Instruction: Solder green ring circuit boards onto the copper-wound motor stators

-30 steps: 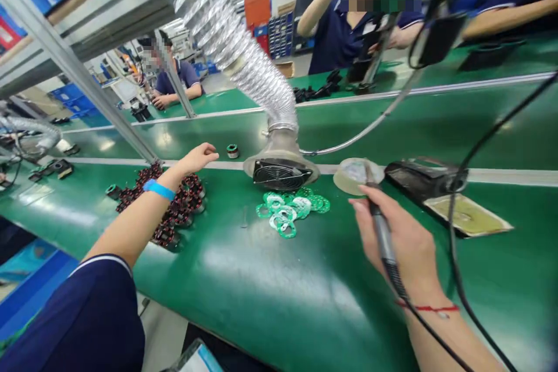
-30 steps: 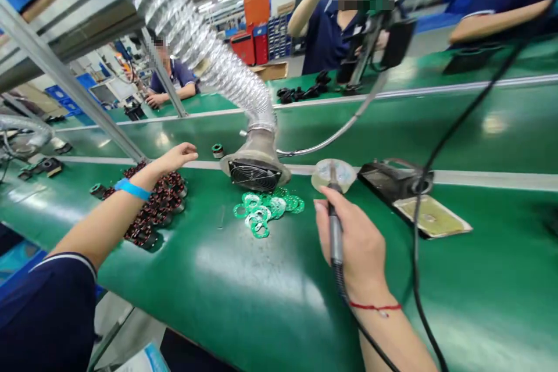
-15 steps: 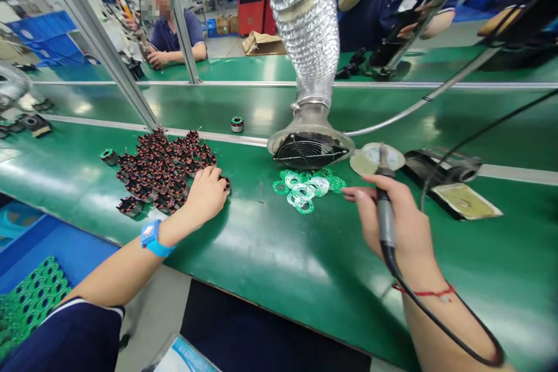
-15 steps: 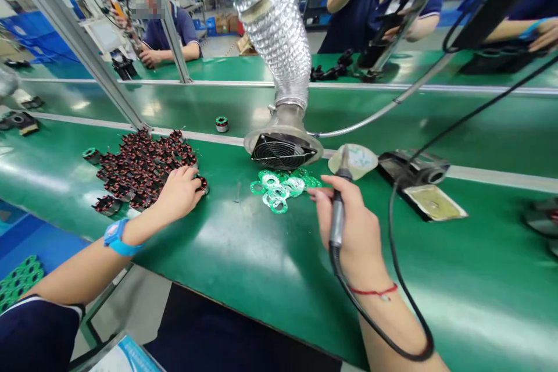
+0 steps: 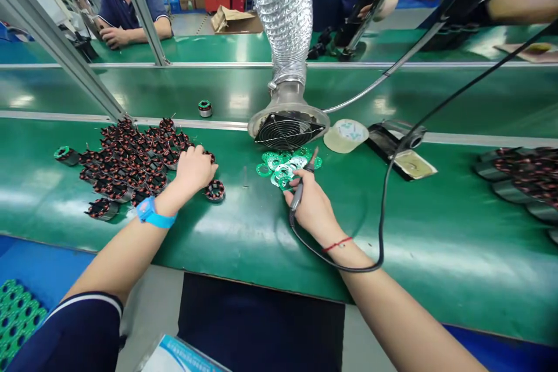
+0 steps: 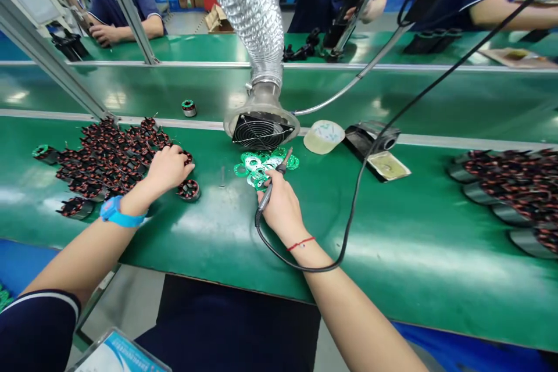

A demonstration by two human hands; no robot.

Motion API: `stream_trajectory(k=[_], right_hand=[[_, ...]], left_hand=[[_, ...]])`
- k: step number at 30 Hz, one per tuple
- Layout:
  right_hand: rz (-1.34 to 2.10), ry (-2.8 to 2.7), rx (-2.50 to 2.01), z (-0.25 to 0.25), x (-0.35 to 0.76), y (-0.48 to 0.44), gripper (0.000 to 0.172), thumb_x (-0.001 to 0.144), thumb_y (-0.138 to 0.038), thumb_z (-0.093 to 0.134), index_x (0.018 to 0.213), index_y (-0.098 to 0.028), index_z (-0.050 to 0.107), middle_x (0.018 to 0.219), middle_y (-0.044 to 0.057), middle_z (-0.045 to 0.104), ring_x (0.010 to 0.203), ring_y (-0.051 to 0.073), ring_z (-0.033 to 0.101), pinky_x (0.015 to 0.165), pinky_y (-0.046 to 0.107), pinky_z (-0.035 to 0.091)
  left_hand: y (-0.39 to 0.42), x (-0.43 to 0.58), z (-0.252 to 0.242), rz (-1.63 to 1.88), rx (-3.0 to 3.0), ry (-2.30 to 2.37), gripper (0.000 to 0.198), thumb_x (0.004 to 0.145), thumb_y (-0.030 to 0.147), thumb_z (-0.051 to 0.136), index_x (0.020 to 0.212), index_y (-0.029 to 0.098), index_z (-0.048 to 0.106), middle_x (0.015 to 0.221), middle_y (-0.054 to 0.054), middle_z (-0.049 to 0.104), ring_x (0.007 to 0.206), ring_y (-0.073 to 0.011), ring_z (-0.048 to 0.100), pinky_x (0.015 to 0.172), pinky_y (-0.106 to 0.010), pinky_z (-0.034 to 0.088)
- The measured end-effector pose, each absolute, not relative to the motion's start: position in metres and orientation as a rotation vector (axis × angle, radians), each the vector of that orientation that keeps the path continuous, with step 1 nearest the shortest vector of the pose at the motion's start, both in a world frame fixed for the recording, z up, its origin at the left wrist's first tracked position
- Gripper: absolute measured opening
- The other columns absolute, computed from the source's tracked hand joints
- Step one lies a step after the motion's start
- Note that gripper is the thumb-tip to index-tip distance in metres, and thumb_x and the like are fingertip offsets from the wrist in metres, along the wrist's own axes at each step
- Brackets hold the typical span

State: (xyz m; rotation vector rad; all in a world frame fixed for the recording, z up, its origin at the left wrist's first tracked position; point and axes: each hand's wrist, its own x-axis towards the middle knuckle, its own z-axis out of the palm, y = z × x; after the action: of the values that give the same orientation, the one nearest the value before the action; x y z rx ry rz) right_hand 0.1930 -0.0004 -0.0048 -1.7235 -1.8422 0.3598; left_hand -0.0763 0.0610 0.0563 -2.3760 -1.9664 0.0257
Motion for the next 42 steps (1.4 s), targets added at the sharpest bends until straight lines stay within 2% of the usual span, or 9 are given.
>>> stream_trajectory(k=[6,10,13,18,22,27,33,37,42], right_hand=[[0.303,-1.966,-1.69,-0.008,0.19,-0.003,0.042,0.081,-0.019,0.052,0.123,-0.016,0.052,0.093,0.009,0.069,0.085,0.029,0.062,0.077,0.046,0.052],[0.321,-2.049,-1.576,-0.008,0.19,-0.013,0.042,0.082,-0.019,0.053,0.123,-0.016,0.051,0.092,0.009,0.068,0.087,0.028,0.061,0.079,0.045,0.052],[0.34,-2.103,-1.463,-0.007,0.192,-0.017,0.042,0.082,-0.016,0.051,0.124,-0.016,0.05,0.092,0.009,0.068,0.086,0.027,0.061,0.078,0.043,0.052],[0.344,-2.009,-1.452,-0.007,0.196,-0.016,0.045,0.081,-0.018,0.056,0.125,-0.019,0.048,0.095,0.009,0.066,0.088,0.028,0.06,0.08,0.044,0.052],[0.279,-1.981,-1.554,-0.009,0.195,-0.016,0.052,0.08,-0.023,0.063,0.128,-0.02,0.045,0.103,0.012,0.066,0.091,0.031,0.06,0.081,0.047,0.052],[0.141,-2.112,-1.607,-0.007,0.186,-0.02,0.043,0.085,-0.033,0.061,0.124,-0.017,0.051,0.092,0.013,0.065,0.083,0.031,0.061,0.073,0.046,0.052],[0.327,-2.211,-1.31,-0.006,0.186,-0.023,0.046,0.082,-0.021,0.059,0.126,-0.017,0.046,0.101,0.013,0.065,0.092,0.029,0.06,0.079,0.046,0.052],[0.39,-2.244,-1.276,-0.007,0.185,-0.02,0.042,0.084,-0.016,0.054,0.125,-0.018,0.049,0.102,0.012,0.067,0.092,0.028,0.059,0.08,0.046,0.052],[0.392,-2.128,-1.301,0.006,0.192,-0.021,0.04,0.091,-0.019,0.048,0.131,-0.021,0.05,0.105,0.009,0.072,0.092,0.026,0.066,0.08,0.043,0.053]], left_hand=[[0.072,-0.075,0.067,0.041,-2.474,-2.1,0.029,0.09,0.032,0.053,0.097,0.012,0.072,0.111,-0.017,0.062,0.114,-0.034,0.053,0.1,-0.047,0.042],[0.059,-0.061,0.065,-0.514,-2.803,-2.044,0.032,0.089,0.035,0.053,0.111,0.014,0.061,0.12,-0.012,0.056,0.108,-0.0228,0.057,0.099,-0.037,0.047],[0.039,-0.074,0.063,-0.763,-2.863,-1.997,0.042,0.087,0.036,0.052,0.122,0.013,0.05,0.125,-0.014,0.05,0.108,-0.0218,0.057,0.093,-0.037,0.05],[0.011,-0.114,0.061,-0.334,-3.034,-2.191,0.053,0.088,0.04,0.05,0.136,0.019,0.04,0.139,-0.012,0.048,0.118,-0.027,0.054,0.1,-0.044,0.047],[0.001,-0.113,0.054,-0.274,-3.112,-2.104,0.064,0.084,0.038,0.057,0.142,0.019,0.036,0.142,-0.013,0.045,0.124,-0.0295,0.051,0.103,-0.044,0.045],[-0.004,-0.083,0.041,-0.378,-3.13,-1.987,0.052,0.083,0.039,0.063,0.129,0.018,0.05,0.119,-0.011,0.054,0.112,-0.0278,0.055,0.1,-0.047,0.046],[-0.003,-0.061,0.045,-0.569,-3.35,-1.755,0.05,0.079,0.028,0.069,0.125,0.019,0.05,0.131,-0.012,0.055,0.123,-0.0259,0.053,0.106,-0.044,0.043],[0.003,-0.049,0.064,-0.304,-3.37,-1.633,0.05,0.08,0.024,0.066,0.126,0.017,0.046,0.123,-0.011,0.061,0.111,-0.0263,0.06,0.094,-0.043,0.049],[0.011,-0.031,0.077,0.14,-3.191,-1.142,0.036,0.083,0.017,0.06,0.118,0.014,0.058,0.116,-0.014,0.061,0.108,-0.0307,0.058,0.093,-0.047,0.046]])
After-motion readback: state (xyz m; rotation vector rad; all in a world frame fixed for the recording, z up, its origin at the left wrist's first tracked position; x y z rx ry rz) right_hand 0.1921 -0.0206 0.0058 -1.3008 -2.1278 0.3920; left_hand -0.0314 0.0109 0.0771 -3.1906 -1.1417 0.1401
